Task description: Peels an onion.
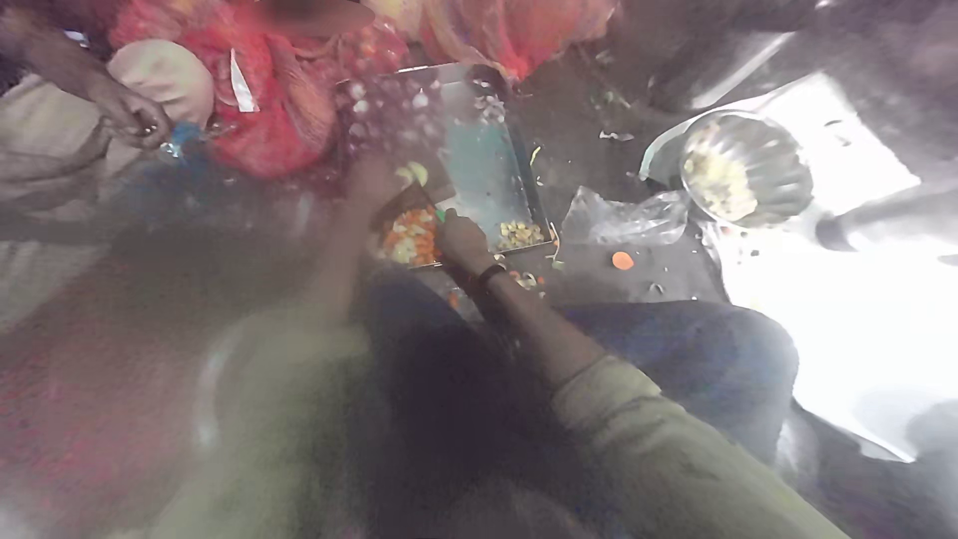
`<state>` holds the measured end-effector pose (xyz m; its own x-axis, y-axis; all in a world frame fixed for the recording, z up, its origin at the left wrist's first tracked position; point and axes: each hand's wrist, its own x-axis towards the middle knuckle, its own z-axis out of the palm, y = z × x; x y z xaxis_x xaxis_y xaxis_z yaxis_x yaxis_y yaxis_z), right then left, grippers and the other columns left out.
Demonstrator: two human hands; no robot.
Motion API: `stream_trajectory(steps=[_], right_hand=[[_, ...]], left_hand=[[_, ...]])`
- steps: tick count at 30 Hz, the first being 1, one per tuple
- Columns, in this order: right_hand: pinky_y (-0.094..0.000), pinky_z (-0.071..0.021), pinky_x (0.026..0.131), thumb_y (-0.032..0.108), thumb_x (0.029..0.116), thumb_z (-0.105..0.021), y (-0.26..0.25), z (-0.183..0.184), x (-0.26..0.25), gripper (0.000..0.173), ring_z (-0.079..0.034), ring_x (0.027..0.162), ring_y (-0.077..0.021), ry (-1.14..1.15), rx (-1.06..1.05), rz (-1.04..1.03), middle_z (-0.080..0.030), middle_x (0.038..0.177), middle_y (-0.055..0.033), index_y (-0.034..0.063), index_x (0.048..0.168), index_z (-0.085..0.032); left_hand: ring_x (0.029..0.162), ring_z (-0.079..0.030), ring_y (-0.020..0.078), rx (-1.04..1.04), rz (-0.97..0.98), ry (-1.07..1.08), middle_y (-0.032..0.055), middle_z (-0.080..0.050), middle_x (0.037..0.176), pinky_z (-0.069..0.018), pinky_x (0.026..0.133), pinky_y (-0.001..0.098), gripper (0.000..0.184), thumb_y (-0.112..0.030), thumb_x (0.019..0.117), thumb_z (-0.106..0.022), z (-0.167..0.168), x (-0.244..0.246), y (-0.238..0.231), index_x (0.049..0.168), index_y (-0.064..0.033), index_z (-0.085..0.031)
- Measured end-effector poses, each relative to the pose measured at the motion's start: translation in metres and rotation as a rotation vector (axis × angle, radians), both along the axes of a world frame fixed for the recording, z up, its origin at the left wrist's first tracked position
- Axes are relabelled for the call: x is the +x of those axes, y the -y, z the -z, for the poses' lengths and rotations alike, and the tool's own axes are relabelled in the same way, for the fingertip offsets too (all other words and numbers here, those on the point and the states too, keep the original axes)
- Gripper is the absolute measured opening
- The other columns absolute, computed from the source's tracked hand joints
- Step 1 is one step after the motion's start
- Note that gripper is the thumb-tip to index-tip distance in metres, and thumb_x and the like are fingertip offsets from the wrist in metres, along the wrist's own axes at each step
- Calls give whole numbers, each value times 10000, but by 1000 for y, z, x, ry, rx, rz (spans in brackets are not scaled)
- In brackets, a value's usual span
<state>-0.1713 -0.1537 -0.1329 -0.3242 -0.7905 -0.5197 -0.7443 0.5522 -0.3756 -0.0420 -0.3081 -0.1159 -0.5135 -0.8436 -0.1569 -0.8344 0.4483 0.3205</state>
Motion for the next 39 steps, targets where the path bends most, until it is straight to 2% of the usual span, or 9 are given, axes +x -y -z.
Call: stream_trajectory(steps=[5, 8, 11, 15, 26, 30, 35, 37, 39], right_hand=[[-591, -571, 809, 398, 1106, -381, -5, 0, -2, 430, -708, 1033, -392, 41, -33, 24, -698, 1084, -210, 50, 1289, -553], [-587, -571, 820, 368, 1101, -398, -3, -5, -5, 410, -705, 1042, -392, 28, -71, -9, -692, 1089, -216, 34, 1285, -551], [-591, -564, 842, 341, 1104, -412, 0, -4, -10, 395, -696, 1062, -404, 11, -92, -54, -689, 1102, -226, 24, 1294, -553], [-598, -581, 780, 324, 1058, -488, 10, 10, -12, 394, -715, 996, -401, -68, -65, -71, -699, 1072, -213, 32, 1318, -534], [-587, -581, 787, 352, 1088, -431, -3, 4, 3, 397, -713, 996, -396, 30, -87, -58, -695, 1058, -209, 43, 1311, -543], [-596, -568, 612, 376, 1053, -520, -30, 2, 21, 399, -706, 807, -410, 116, -204, -28, -677, 899, -203, 49, 1282, -546], [-599, -576, 810, 317, 1070, -464, -18, -22, 27, 415, -703, 1035, -402, 88, 0, -152, -684, 1131, -217, 34, 1369, -513], [-594, -579, 816, 330, 1094, -423, -19, -22, 25, 410, -704, 1037, -401, 93, -27, -158, -684, 1127, -221, 29, 1353, -525], [-582, -582, 755, 352, 1086, -448, -27, -16, 24, 390, -707, 964, -396, 131, -115, -114, -681, 1041, -210, 41, 1302, -539]], left_hand=[[1131, -662, 444, 44, 62, 145, 236, -697, 1177, -522, 932, 675, 407, -283, 843, -793, -4, -4, -8, 1188, -83, -710], [1193, -622, 502, 94, -119, 238, 319, -643, 1257, -499, 963, 699, 425, -252, 920, -737, -44, -9, -29, 1229, 33, -668], [1295, -570, 491, 155, -149, 224, 295, -625, 1350, -408, 1067, 689, 408, -239, 988, -673, -78, -9, -49, 1331, -19, -653], [1167, -647, 462, 25, -122, 108, 249, -697, 1207, -480, 997, 691, 375, -271, 931, -727, -16, 19, -19, 1237, -54, -710], [1144, -663, 459, -14, -115, 50, 247, -719, 1160, -482, 1016, 674, 345, -270, 920, -770, -2, 29, -13, 1183, -48, -743], [1140, -683, 409, -90, -44, -40, 197, -734, 1175, -500, 1016, 647, 304, -230, 934, -737, 5, 32, -12, 1211, -106, -751], [1203, -639, 464, -21, -52, 149, 249, -699, 1227, -464, 1033, 681, 267, -156, 969, -655, -24, 11, -27, 1202, -51, -733], [1311, -586, 437, 66, 7, 126, 249, -658, 1340, -394, 1147, 600, 321, -130, 1032, -578, -60, 5, -46, 1326, -60, -687], [1026, -717, 411, -323, 278, -218, 275, -738, 1049, -520, 1029, 443, 291, -185, 1048, -555, -53, 23, -65, 1116, 5, -766]])
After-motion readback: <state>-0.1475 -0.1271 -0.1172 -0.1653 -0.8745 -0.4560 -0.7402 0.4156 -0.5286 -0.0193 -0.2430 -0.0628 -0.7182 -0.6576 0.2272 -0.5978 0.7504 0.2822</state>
